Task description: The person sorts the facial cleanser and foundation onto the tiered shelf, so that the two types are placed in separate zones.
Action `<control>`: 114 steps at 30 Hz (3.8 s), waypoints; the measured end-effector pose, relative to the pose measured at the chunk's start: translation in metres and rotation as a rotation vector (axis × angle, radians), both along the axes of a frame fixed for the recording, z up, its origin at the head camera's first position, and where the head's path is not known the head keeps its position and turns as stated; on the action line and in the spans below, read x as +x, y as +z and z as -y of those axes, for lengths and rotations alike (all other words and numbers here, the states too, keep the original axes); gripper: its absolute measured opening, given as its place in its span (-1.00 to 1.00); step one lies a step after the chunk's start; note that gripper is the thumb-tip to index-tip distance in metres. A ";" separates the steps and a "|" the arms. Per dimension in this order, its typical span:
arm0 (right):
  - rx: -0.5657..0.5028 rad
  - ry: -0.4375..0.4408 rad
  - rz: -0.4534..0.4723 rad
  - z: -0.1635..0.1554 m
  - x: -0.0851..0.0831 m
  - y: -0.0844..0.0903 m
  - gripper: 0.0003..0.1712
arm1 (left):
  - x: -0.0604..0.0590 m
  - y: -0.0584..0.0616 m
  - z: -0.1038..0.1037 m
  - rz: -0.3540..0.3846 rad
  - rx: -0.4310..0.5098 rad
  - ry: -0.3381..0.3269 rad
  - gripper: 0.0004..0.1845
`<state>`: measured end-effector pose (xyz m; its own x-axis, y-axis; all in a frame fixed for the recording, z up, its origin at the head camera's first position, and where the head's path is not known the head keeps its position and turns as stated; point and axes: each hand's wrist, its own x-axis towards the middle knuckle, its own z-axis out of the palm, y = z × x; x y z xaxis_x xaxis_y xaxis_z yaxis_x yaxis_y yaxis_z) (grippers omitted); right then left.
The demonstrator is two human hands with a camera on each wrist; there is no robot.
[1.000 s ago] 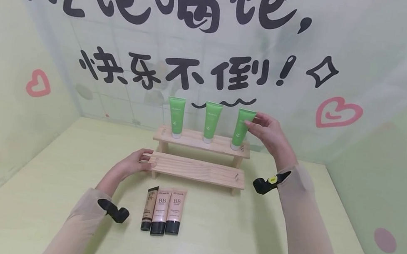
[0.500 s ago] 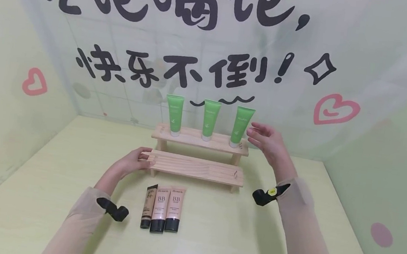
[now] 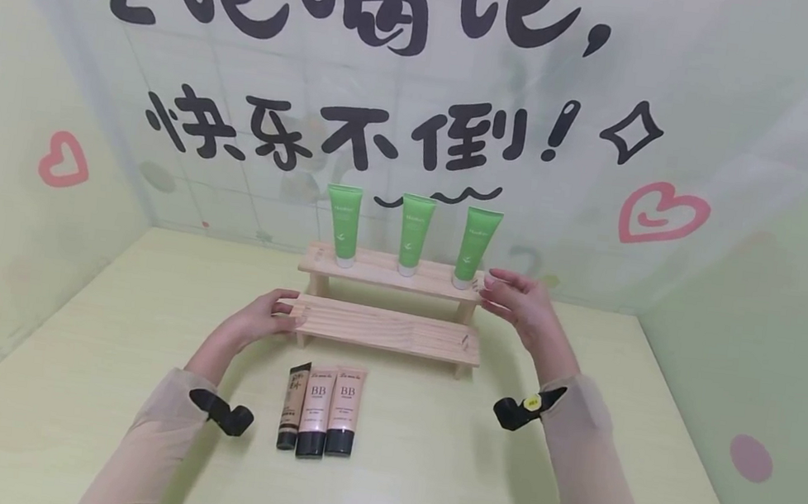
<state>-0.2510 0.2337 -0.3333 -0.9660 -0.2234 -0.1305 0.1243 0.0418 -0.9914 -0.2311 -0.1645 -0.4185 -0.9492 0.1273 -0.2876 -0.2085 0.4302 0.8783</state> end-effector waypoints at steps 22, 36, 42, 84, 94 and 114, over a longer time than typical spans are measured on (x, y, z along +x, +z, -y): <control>0.156 0.302 0.105 0.048 0.028 -0.060 -0.48 | -0.003 0.001 0.000 0.015 -0.025 0.006 -0.33; 0.261 0.500 0.152 0.091 0.043 -0.078 -0.51 | -0.003 0.003 -0.001 -0.024 -0.062 0.001 -0.36; 0.283 0.470 0.165 0.106 0.049 -0.083 -0.51 | -0.002 0.004 -0.002 -0.022 -0.070 0.004 -0.35; 0.348 0.244 0.242 0.154 0.068 -0.093 -0.67 | 0.000 0.003 -0.002 -0.014 -0.083 0.008 -0.35; 0.267 0.281 0.230 0.144 0.062 -0.082 -0.69 | 0.000 0.003 -0.001 -0.017 -0.072 0.002 -0.35; 0.215 0.339 0.169 0.133 0.050 -0.051 -0.70 | 0.001 0.004 -0.001 0.000 -0.053 0.015 -0.34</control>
